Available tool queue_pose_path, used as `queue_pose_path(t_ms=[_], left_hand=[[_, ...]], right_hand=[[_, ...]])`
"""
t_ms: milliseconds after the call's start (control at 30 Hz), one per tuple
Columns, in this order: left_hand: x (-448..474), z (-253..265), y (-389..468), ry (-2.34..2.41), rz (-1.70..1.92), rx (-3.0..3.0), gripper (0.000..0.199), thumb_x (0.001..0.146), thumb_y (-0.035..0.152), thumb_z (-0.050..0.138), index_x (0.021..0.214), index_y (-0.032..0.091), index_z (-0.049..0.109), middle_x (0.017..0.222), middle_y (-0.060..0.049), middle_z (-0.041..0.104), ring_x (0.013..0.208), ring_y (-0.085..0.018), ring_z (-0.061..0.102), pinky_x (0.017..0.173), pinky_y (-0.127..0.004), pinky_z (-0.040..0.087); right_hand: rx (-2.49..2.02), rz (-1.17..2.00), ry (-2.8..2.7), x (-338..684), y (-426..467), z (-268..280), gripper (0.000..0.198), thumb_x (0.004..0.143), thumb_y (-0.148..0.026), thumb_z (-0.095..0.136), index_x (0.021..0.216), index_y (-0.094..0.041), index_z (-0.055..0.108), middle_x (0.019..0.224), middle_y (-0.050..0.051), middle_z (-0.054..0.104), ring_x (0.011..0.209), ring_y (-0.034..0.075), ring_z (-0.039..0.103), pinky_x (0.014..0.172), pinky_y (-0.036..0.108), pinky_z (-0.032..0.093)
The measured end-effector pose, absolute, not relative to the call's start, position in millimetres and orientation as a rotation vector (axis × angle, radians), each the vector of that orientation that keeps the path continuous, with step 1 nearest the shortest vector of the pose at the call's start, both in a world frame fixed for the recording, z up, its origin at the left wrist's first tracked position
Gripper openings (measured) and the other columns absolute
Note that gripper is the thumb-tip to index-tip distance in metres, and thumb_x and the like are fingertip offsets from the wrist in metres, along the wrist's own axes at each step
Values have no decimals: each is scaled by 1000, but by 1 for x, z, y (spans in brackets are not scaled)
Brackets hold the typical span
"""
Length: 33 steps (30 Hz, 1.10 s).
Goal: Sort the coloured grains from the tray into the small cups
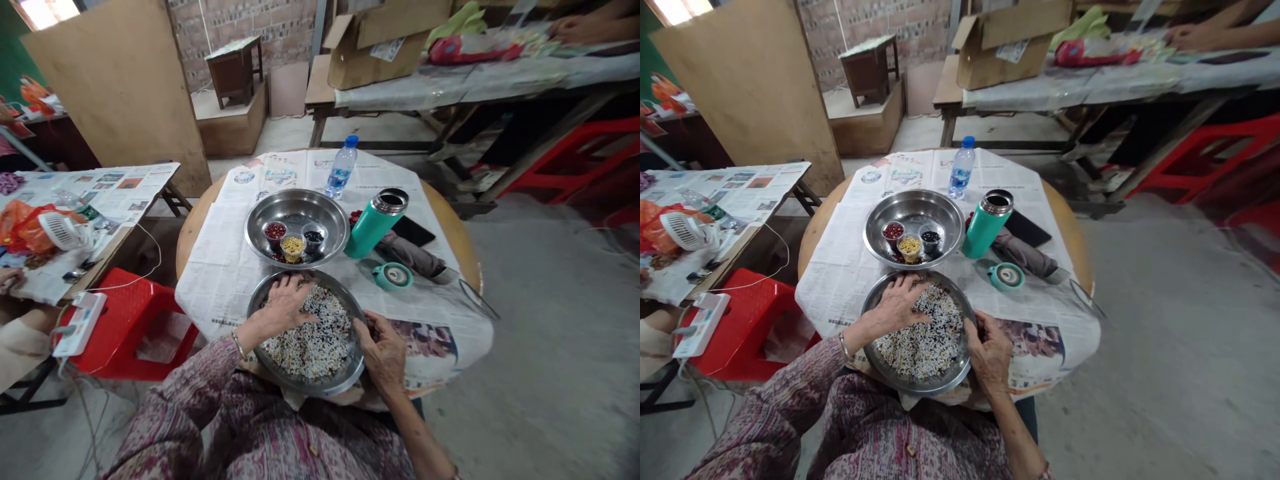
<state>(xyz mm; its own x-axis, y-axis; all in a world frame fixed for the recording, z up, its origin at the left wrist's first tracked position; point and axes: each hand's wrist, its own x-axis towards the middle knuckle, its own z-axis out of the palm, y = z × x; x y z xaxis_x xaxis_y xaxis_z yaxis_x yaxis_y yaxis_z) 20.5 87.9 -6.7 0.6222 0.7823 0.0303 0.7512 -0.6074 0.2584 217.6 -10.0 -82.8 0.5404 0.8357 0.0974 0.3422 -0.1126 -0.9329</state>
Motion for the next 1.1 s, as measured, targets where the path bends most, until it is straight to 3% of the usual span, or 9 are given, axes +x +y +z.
queue_pose_path(t_ms=[33, 167, 333, 533, 633, 767, 900, 1033, 1100], left_hand=[[26, -8, 88, 1226, 164, 2608, 65, 78, 48, 77, 133, 25, 53, 134, -12, 51, 120, -34, 52, 96, -51, 49], [32, -8, 83, 1006, 26, 2546, 22, 91, 21, 60, 112, 24, 64, 112, -6, 62, 102, -23, 63, 84, -34, 53], [2, 6, 46, 861, -86, 2531, 10, 93, 21, 58, 98, 24, 66, 101, -3, 65, 93, -20, 65, 79, -30, 52], [-10, 15, 12, 677, -170, 2583, 17, 97, 22, 53, 107, 25, 66, 109, -3, 64, 93, -17, 64, 77, -27, 54], [-4, 16, 21, 934, -196, 2626, 21, 98, 20, 46, 111, 22, 63, 118, -6, 60, 98, -21, 62, 73, -30, 54], [-3, 16, 43, 1245, -79, 2587, 18, 96, 29, 54, 111, 21, 60, 120, -8, 55, 111, -23, 54, 85, -34, 53], [2, 9, 56, 1227, -5, 2591, 58, 81, 38, 75, 133, 26, 50, 135, -10, 47, 122, -31, 46, 95, -44, 50], [17, 0, 65, 1060, -58, 2505, 27, 90, 19, 60, 117, 21, 63, 119, -7, 57, 111, -24, 55, 97, -37, 49], [20, -1, 69, 997, -104, 2436, 22, 89, 11, 55, 106, 18, 66, 108, -7, 63, 103, -21, 59, 98, -34, 48]], right_hand=[[-1697, 569, -999, 218, -10, -83, 43, 79, -52, 63, 102, -16, 70, 91, 10, 75, 80, 23, 69, 78, 36, 53], [-1695, 571, -1012, 218, -10, -82, 42, 80, -52, 62, 101, -16, 70, 90, 9, 75, 81, 23, 68, 79, 36, 53], [-1694, 588, -1004, 217, -10, -82, 41, 81, -50, 62, 102, -16, 70, 90, 9, 75, 79, 23, 68, 78, 35, 53], [-1710, 556, -1022, 220, -10, -87, 41, 81, -50, 62, 103, -16, 70, 91, 9, 76, 80, 22, 68, 76, 35, 53], [-1696, 555, -1021, 220, -11, -88, 42, 80, -51, 63, 103, -16, 70, 91, 9, 76, 79, 22, 68, 75, 35, 54], [-1690, 579, -1000, 220, -10, -87, 43, 79, -51, 63, 103, -16, 70, 91, 10, 76, 79, 23, 69, 77, 36, 54], [-1708, 549, -1005, 219, -10, -82, 42, 77, -51, 63, 100, -17, 71, 90, 9, 76, 79, 24, 69, 78, 37, 54], [-1707, 548, -1010, 218, -10, -78, 40, 77, -50, 63, 98, -17, 71, 87, 8, 76, 78, 23, 68, 77, 36, 54], [-1699, 564, -1004, 218, -10, -79, 41, 78, -51, 63, 99, -17, 71, 89, 8, 75, 79, 23, 68, 77, 36, 53]])
